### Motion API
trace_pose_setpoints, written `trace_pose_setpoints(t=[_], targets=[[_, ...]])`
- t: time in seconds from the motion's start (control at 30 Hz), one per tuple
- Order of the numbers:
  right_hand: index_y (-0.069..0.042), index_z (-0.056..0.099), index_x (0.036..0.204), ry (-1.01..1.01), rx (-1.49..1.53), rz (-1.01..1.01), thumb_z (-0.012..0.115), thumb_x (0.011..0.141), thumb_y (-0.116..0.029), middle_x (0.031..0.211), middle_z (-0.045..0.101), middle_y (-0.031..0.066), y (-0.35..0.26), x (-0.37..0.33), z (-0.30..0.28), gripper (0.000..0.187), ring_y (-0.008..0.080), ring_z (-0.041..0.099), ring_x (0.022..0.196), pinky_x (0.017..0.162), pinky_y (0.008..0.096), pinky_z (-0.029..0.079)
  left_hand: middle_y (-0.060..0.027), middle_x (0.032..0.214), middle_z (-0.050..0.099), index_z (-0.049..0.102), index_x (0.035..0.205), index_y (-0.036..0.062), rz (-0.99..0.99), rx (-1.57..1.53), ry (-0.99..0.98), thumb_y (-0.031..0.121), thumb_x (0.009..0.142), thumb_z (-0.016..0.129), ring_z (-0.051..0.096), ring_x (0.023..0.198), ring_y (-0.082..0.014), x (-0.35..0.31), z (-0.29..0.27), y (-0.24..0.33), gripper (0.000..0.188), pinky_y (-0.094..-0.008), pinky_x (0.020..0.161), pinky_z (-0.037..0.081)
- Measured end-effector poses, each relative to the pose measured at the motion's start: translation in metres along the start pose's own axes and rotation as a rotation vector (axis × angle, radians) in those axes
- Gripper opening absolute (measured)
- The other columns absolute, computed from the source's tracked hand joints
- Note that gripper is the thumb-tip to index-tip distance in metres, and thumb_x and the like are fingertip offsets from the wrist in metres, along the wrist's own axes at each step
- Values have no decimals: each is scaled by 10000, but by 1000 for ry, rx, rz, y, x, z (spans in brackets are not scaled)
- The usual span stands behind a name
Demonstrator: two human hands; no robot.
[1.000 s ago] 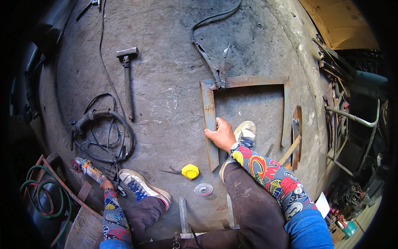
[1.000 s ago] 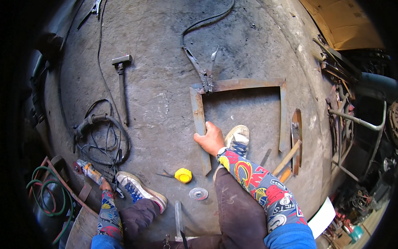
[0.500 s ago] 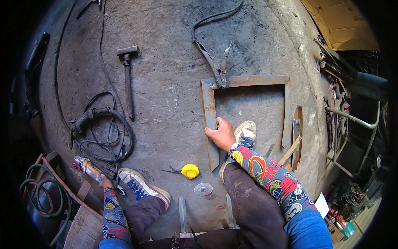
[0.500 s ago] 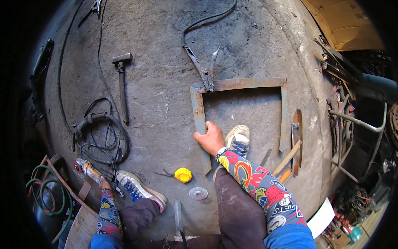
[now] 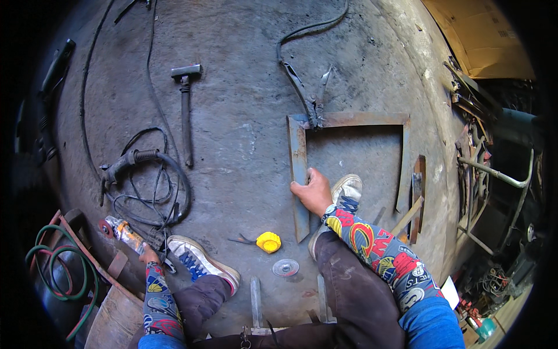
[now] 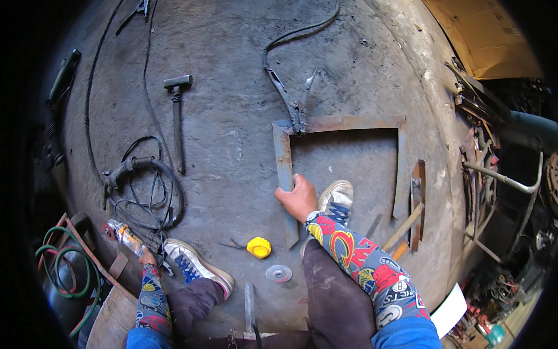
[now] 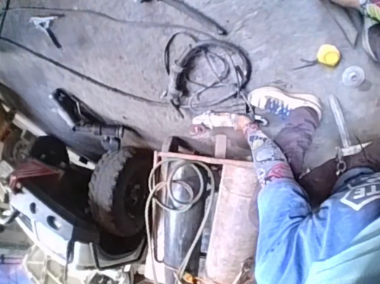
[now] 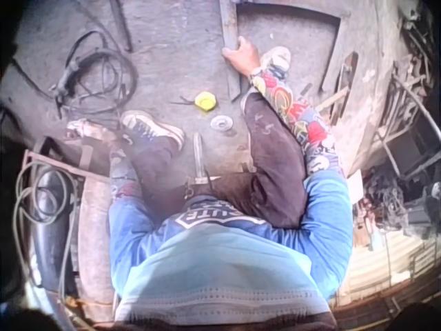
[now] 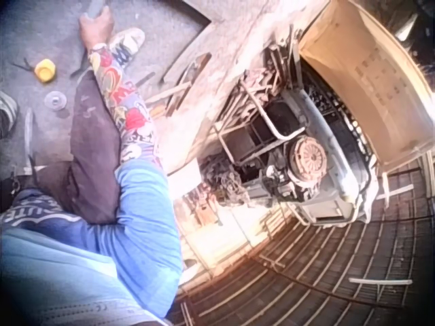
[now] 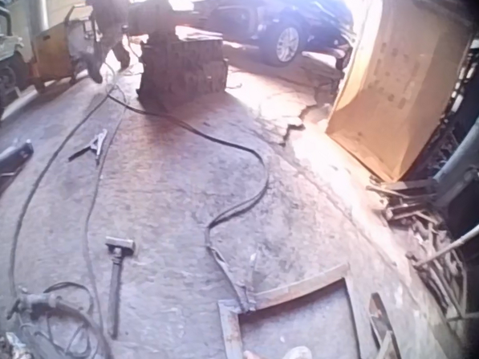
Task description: The person assembles a rectangular metal frame on the floor using a hammer, measuring tape, and angle grinder. They position metal bars, measure dimensions, and use the grinder to cut or smooth edges.
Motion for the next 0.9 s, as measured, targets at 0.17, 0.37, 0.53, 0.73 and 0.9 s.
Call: trace_pose_setpoints(t=[0.17,0.37,0.53,0.73,0.9], targets=[[22,665,877,19,-41,-7,776,738,-296,809,708,224,1,3,0,365,331,723,789,716,417,559,-326,1468,468,281,1463,-67,-6,11,-58,652,903,652,535,1279,-453,-28,-5,13,984,-548,1063,451],[19,660,849,29,-23,-24,769,716,-295,821,704,256,-3,4,-1,358,393,724,817,727,439,559,-318,1460,474,252,1476,-28,-81,-17,-58,637,912,648,551,1256,-449,-58,-10,23,958,-586,1011,478],[14,646,843,45,-47,-20,765,716,-277,819,702,250,-5,1,-4,339,403,717,812,725,452,556,-346,1403,511,322,1406,-102,95,-2,49,588,920,679,564,1237,-449,-43,-7,19,916,-524,1057,461],[-2,630,873,42,-61,-36,761,725,-271,823,704,242,2,-1,-8,333,407,713,822,731,457,556,-378,1371,519,342,1366,-162,31,31,40,569,921,694,572,1223,-462,-26,-6,6,926,-477,1074,449],[-10,630,889,32,-28,-32,754,738,-274,828,710,235,2,1,-5,329,406,715,819,732,456,557,-388,1372,518,328,1385,-167,114,57,67,591,913,686,571,1235,-460,-35,-9,15,962,-465,1074,447]])
Point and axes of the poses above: each hand's wrist, its own x-axis towards the middle knuckle, its own z-axis out of the palm, y = z × x, the point moved 5 cm from there along x, towards the middle knuckle
